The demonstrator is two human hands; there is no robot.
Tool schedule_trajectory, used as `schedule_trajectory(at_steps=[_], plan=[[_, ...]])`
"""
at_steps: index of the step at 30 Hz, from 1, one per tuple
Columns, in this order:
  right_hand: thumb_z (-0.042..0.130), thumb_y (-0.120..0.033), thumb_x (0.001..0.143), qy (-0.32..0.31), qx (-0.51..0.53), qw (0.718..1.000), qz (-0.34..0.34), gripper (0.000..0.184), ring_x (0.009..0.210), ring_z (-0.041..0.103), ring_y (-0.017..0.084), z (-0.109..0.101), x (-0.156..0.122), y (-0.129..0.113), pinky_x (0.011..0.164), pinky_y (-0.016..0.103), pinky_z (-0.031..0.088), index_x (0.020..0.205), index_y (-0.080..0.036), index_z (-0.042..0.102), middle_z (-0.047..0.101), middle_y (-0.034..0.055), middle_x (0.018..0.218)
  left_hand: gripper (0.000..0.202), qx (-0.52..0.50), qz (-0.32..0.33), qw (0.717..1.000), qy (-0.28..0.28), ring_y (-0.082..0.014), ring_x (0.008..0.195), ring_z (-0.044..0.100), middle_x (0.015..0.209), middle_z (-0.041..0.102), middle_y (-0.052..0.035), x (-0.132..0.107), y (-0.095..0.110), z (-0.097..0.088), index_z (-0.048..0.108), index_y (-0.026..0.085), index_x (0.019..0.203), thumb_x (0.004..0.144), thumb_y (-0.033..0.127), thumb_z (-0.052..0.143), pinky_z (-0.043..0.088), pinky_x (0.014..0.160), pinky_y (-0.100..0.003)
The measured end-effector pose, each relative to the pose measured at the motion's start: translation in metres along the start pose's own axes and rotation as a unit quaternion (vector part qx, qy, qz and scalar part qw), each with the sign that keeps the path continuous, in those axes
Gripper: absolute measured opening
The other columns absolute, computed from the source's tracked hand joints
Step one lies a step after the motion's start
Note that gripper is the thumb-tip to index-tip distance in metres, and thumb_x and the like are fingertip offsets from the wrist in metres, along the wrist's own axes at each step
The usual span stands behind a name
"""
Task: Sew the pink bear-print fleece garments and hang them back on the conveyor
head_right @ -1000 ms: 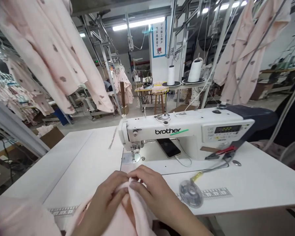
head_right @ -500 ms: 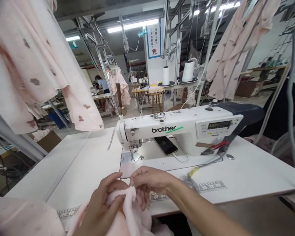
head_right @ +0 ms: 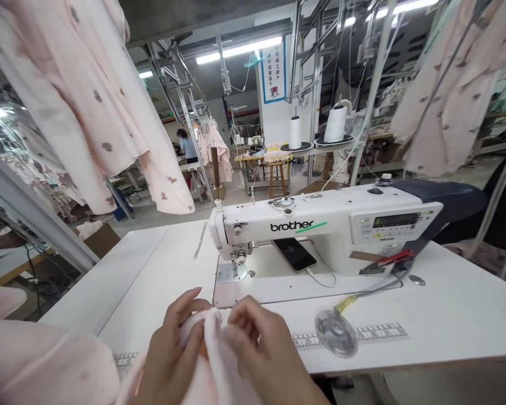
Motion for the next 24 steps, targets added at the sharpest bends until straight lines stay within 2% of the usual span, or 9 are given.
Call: schedule_trajectory(at_steps=[2, 5, 7, 10, 12, 16, 20, 22, 24], plan=[[0.061, -0.035, 0.076, -0.012, -0.094, 0.995, -0.011, 0.021, 0.068, 0.050, 0.013, 0.010, -0.008, -0.007, 0.060, 0.022, 0.036, 0.089, -0.019, 0.053, 0.056, -0.0008, 0.077, 0.036, 0.046, -0.005, 0.999, 0.014, -0.0161, 0.078, 0.062, 0.102, 0.064, -0.0015, -0.001, 0.004, -0.002, 0.044, 0.028, 0.122, 0.087, 0.034, 0.038, 0.047, 0.071, -0.028], [0.050, -0.028, 0.084, -0.032, -0.122, 0.992, 0.005, 0.015, 0.073, 0.053, 0.015, 0.015, -0.008, -0.008, 0.065, 0.024, 0.037, 0.096, -0.021, 0.055, 0.060, -0.0007, 0.084, 0.037, 0.048, -0.052, 0.997, -0.017, -0.0147, 0.073, 0.060, 0.106, 0.061, -0.0017, 0.004, 0.002, -0.007, 0.045, 0.028, 0.122, 0.086, 0.034, 0.040, 0.046, 0.069, -0.027], [0.040, -0.026, 0.091, -0.068, -0.057, 0.996, 0.004, 0.019, 0.079, 0.054, 0.015, 0.012, -0.001, -0.007, 0.071, 0.024, 0.039, 0.094, -0.021, 0.057, 0.060, -0.0006, 0.086, 0.037, -0.020, -0.097, 0.991, -0.095, -0.0131, 0.070, 0.059, 0.103, 0.059, -0.0018, 0.009, -0.002, -0.007, 0.048, 0.027, 0.121, 0.085, 0.035, 0.044, 0.046, 0.068, -0.026], [0.042, -0.029, 0.092, -0.151, 0.035, 0.988, -0.001, 0.022, 0.085, 0.053, 0.015, 0.006, 0.011, -0.005, 0.076, 0.023, 0.038, 0.093, -0.019, 0.061, 0.060, 0.0001, 0.089, 0.031, -0.130, -0.110, 0.958, -0.232, -0.0130, 0.074, 0.058, 0.096, 0.057, -0.0029, 0.016, -0.002, -0.001, 0.057, 0.022, 0.110, 0.084, 0.037, 0.049, 0.047, 0.071, -0.025], [0.044, -0.033, 0.091, -0.161, 0.048, 0.986, -0.002, 0.025, 0.080, 0.052, 0.014, 0.000, 0.018, -0.001, 0.072, 0.022, 0.038, 0.090, -0.016, 0.062, 0.059, 0.0004, 0.085, 0.026, -0.142, -0.094, 0.952, -0.256, -0.0137, 0.079, 0.057, 0.096, 0.057, -0.0039, 0.021, -0.001, -0.001, 0.060, 0.020, 0.102, 0.085, 0.036, 0.049, 0.046, 0.073, -0.024], [0.052, -0.037, 0.086, -0.105, 0.050, 0.993, 0.034, 0.023, 0.070, 0.052, 0.013, -0.009, 0.029, 0.015, 0.063, 0.021, 0.037, 0.080, -0.016, 0.059, 0.056, -0.0009, 0.073, 0.019, -0.159, -0.101, 0.951, -0.246, -0.0121, 0.076, 0.055, 0.088, 0.058, -0.0033, 0.031, -0.007, 0.005, 0.057, 0.018, 0.088, 0.084, 0.035, 0.052, 0.042, 0.065, -0.020], [0.052, -0.035, 0.085, -0.022, -0.050, 0.998, 0.038, 0.021, 0.067, 0.054, 0.014, -0.020, 0.041, 0.030, 0.058, 0.021, 0.035, 0.074, -0.018, 0.057, 0.057, -0.0020, 0.070, 0.021, -0.284, -0.168, 0.895, -0.300, -0.0125, 0.067, 0.055, 0.073, 0.059, -0.0014, 0.044, -0.024, 0.028, 0.049, 0.017, 0.084, 0.080, 0.036, 0.057, 0.041, 0.059, -0.020], [0.049, -0.034, 0.086, 0.014, -0.166, 0.985, 0.037, 0.021, 0.067, 0.053, 0.013, -0.025, 0.051, 0.040, 0.057, 0.021, 0.033, 0.074, -0.020, 0.057, 0.058, -0.0028, 0.069, 0.018, -0.255, -0.157, 0.911, -0.285, -0.0133, 0.068, 0.056, 0.073, 0.060, -0.0008, 0.060, -0.038, 0.038, 0.049, 0.017, 0.082, 0.079, 0.033, 0.057, 0.041, 0.062, -0.022], [0.046, -0.032, 0.087, 0.033, -0.289, 0.955, 0.057, 0.020, 0.067, 0.054, 0.014, -0.029, 0.065, 0.055, 0.057, 0.022, 0.031, 0.077, -0.021, 0.059, 0.061, -0.0026, 0.071, 0.011, -0.129, -0.115, 0.953, -0.249, -0.0138, 0.068, 0.055, 0.071, 0.059, 0.0002, 0.081, -0.053, 0.048, 0.051, 0.018, 0.079, 0.079, 0.028, 0.055, 0.040, 0.063, -0.023]])
Point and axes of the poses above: each hand's wrist, its own x-axis towards the middle knuckle, its own z-axis out of the palm, y = z × x, the point moved 6 cm from there along x, towards the middle knuckle
